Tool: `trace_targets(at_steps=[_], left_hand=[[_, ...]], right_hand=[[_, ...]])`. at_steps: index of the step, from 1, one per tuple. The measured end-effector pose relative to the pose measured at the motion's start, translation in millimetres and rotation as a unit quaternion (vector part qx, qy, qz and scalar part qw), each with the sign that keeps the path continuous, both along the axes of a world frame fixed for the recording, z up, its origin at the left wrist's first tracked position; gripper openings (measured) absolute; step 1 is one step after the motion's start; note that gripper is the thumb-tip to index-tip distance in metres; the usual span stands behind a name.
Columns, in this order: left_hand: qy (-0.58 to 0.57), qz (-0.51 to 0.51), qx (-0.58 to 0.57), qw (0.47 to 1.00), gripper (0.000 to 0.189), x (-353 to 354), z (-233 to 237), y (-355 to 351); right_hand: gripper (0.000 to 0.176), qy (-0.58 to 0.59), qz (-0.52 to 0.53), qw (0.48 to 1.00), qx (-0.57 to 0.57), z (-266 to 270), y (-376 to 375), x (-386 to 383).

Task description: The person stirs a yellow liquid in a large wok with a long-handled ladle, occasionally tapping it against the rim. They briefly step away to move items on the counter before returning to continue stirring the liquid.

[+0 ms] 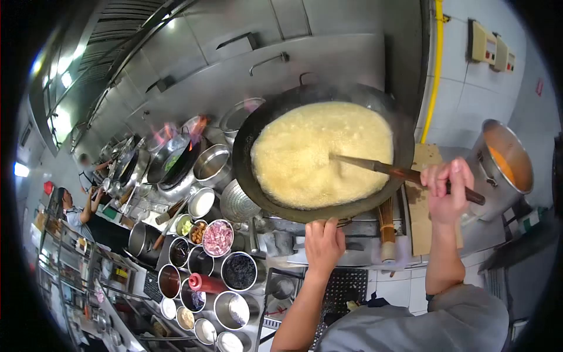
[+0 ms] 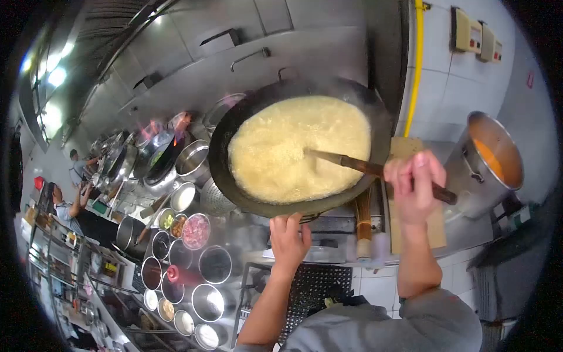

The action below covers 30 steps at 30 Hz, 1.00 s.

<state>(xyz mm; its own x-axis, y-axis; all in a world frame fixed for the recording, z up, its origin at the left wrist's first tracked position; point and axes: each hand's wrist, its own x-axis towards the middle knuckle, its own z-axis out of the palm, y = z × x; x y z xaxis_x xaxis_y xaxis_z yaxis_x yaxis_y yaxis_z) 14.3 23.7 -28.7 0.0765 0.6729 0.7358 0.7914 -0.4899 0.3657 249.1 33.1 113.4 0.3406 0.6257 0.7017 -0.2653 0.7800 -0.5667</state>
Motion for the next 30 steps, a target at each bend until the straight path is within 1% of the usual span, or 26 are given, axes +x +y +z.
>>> trace_targets(at_steps=[3,5,7,9,10,13,14,17,18,22,25,30], left_hand=[[0.014,0.013,0.004,1.0,0.033,-1.0,-6.9,-0.4],[0.023,0.021,0.004,1.0,0.032,1.0,-6.9,0.0],[0.026,0.022,0.002,0.999,0.03,1.6,-7.2,-0.6],[0.023,0.026,0.009,0.999,0.03,1.9,-6.1,1.6],[0.019,0.027,0.011,0.999,0.03,2.6,-6.6,1.9],[0.017,0.031,0.004,0.999,0.028,4.9,-6.5,-0.5],[0.016,0.033,0.005,0.999,0.028,5.7,-4.6,-0.8],[0.02,0.037,0.001,0.999,0.031,6.3,0.6,-3.4],[0.021,0.039,0.003,0.999,0.031,6.6,2.0,-3.0],[0.018,0.033,0.001,0.999,0.033,8.8,5.1,-5.9],[0.017,0.026,0.008,0.999,0.038,9.7,11.2,-7.9],[0.018,0.03,0.011,0.999,0.041,9.7,8.7,-8.7]], right_hand=[[0.035,-0.007,0.022,0.999,0.044,-27.7,29.9,-11.3],[0.032,-0.01,0.032,0.998,0.049,-49.0,49.0,-18.8],[0.032,-0.045,0.036,0.996,0.071,-63.3,62.0,-28.3],[0.033,-0.071,0.032,0.993,0.083,-74.3,72.8,-36.4],[0.032,-0.091,0.05,0.991,0.084,-76.7,76.9,-35.2],[0.031,-0.164,0.011,0.981,0.104,-79.3,85.8,-35.6],[0.029,-0.196,0.013,0.975,0.103,-83.6,87.9,-32.3],[0.029,-0.213,0.022,0.968,0.132,-94.2,96.1,-28.3],[0.03,-0.219,0.03,0.967,0.128,-92.1,94.4,-22.6],[0.035,-0.138,0.04,0.988,0.056,-88.0,86.4,-5.3],[0.035,-0.156,0.026,0.987,-0.024,-72.8,65.1,10.3],[0.039,-0.16,0.014,0.987,-0.019,-54.3,38.4,41.2]])
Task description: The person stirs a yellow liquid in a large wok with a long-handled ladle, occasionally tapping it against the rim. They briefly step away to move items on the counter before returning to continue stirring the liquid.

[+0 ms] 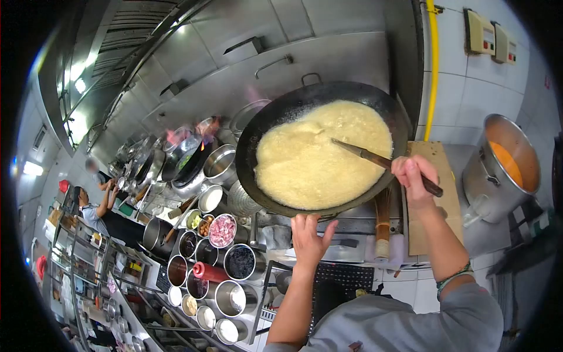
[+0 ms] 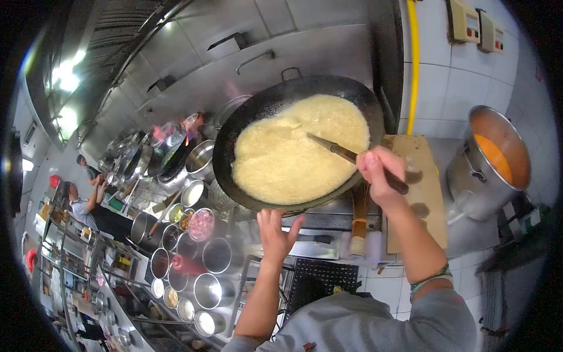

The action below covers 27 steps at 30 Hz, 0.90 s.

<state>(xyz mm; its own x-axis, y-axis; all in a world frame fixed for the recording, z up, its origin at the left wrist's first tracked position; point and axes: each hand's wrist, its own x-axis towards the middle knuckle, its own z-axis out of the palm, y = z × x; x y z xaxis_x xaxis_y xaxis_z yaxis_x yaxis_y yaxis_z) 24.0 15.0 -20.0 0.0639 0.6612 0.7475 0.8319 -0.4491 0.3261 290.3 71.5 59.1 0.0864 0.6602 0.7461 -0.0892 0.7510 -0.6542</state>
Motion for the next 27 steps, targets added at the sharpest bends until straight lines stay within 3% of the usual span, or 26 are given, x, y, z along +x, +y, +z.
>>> trace_targets(at_steps=[7,19,27], left_hand=[[-0.029,-0.009,0.01,0.999,0.034,1.9,-1.5,2.3],[-0.048,0.01,0.003,0.999,0.032,7.4,3.1,-3.4],[-0.03,0.013,0.004,0.999,0.036,9.4,11.7,-6.7]], right_hand=[[0.037,-0.056,-0.015,0.998,0.001,68.1,-54.4,44.0],[0.03,0.002,0.091,0.995,-0.033,181.7,-91.8,117.7],[0.029,0.095,0.087,0.992,-0.019,138.5,-59.7,95.7]])
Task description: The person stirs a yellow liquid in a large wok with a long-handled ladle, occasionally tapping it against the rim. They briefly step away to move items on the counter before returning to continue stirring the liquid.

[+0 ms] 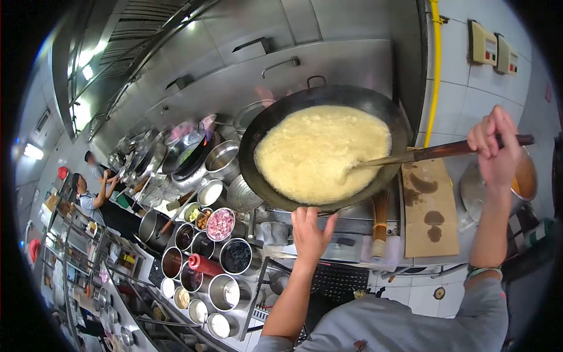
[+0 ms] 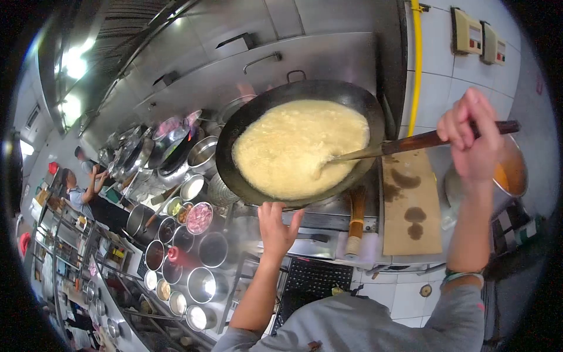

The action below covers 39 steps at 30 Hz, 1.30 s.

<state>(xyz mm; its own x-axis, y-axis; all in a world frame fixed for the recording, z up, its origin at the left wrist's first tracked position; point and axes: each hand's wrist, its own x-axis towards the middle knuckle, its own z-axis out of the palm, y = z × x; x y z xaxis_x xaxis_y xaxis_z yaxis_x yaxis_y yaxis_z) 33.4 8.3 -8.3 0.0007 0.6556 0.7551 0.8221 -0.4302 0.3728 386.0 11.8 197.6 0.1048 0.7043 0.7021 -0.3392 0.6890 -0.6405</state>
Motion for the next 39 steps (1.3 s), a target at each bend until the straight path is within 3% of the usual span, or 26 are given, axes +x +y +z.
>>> trace_targets(at_steps=[12,14,16,18,22,26,31,39], left_hand=[[0.039,0.002,-0.046,0.998,0.026,8.3,18.0,1.3],[0.037,-0.003,-0.035,0.999,0.023,7.8,15.5,1.3],[0.039,0.0,-0.033,0.999,0.023,6.9,12.1,1.6],[0.041,-0.001,-0.029,0.999,0.024,5.5,10.5,2.5],[0.047,-0.004,-0.023,0.999,0.024,4.7,11.7,1.7],[0.064,0.007,-0.058,0.996,0.021,4.9,15.5,0.0],[0.069,0.037,-0.092,0.993,0.024,10.0,22.7,-1.9],[0.025,0.042,-0.089,0.995,0.027,7.9,16.0,-9.5]], right_hand=[[0.035,0.101,-0.021,0.993,0.05,-132.6,68.8,-111.8],[0.032,0.062,0.016,0.995,0.074,-162.6,73.6,-131.0],[0.026,-0.061,-0.063,0.992,0.092,-174.9,68.1,-148.7],[0.02,-0.113,-0.048,0.978,0.167,-184.6,76.0,-167.1],[0.019,-0.197,-0.072,0.944,0.256,-186.0,88.7,-183.9],[0.019,-0.206,-0.066,0.946,0.24,-186.2,103.4,-169.8],[0.022,-0.213,-0.113,0.963,0.12,-162.7,91.3,-123.7],[0.034,-0.302,-0.164,0.939,0.017,-95.9,28.6,-65.1]])
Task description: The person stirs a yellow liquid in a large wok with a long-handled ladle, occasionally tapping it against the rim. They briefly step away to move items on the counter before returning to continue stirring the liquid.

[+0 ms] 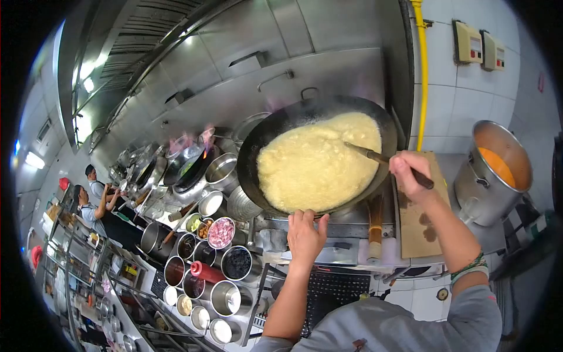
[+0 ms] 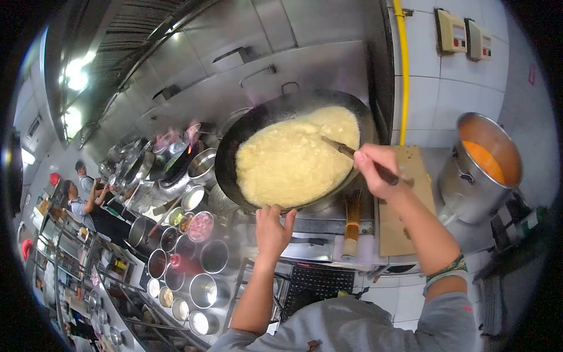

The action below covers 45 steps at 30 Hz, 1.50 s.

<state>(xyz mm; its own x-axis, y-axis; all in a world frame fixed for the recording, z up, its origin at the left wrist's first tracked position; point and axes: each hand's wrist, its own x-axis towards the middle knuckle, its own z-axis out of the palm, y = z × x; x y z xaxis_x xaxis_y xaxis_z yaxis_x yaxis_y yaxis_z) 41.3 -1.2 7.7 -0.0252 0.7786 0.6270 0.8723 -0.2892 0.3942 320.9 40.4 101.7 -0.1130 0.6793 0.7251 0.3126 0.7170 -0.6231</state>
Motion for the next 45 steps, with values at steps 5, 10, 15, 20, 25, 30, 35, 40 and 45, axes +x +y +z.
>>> trace_targets(at_steps=[5,10,15,20,25,30,35,40,45], left_hand=[[-0.019,-0.007,0.003,1.0,0.028,-1.0,1.1,-3.2],[0.006,-0.007,0.005,1.0,0.03,-4.8,2.2,-3.8],[0.008,-0.001,-0.008,1.0,0.03,-2.5,4.6,-6.1],[0.005,-0.01,0.007,1.0,0.026,-2.6,1.5,0.4],[0.019,-0.013,0.003,1.0,0.026,-0.6,7.9,2.2],[0.029,-0.03,0.032,0.999,0.025,-3.2,3.7,7.7],[0.02,-0.028,0.034,0.999,0.026,-2.1,3.2,7.9],[0.025,-0.01,0.03,0.999,0.028,-3.0,0.7,6.4],[0.011,-0.013,0.033,0.999,0.028,-2.2,-1.2,4.8]], right_hand=[[0.038,-0.003,0.007,0.999,-0.04,60.0,-22.9,24.3],[0.034,0.062,0.071,0.994,-0.061,118.3,-26.9,55.0],[0.033,0.136,0.173,0.973,-0.072,163.0,-25.0,79.7],[0.032,0.212,0.213,0.951,-0.075,155.0,-1.6,81.9],[0.031,0.318,0.163,0.932,-0.069,102.7,35.4,47.7],[0.031,0.365,0.2,0.909,-0.035,48.1,68.6,8.1],[0.034,0.338,0.113,0.934,-0.02,-15.0,72.6,-54.9],[0.025,0.178,0.099,0.975,0.091,-68.3,65.0,-107.1],[0.02,0.047,0.145,0.976,0.154,-79.3,72.9,-113.5]])
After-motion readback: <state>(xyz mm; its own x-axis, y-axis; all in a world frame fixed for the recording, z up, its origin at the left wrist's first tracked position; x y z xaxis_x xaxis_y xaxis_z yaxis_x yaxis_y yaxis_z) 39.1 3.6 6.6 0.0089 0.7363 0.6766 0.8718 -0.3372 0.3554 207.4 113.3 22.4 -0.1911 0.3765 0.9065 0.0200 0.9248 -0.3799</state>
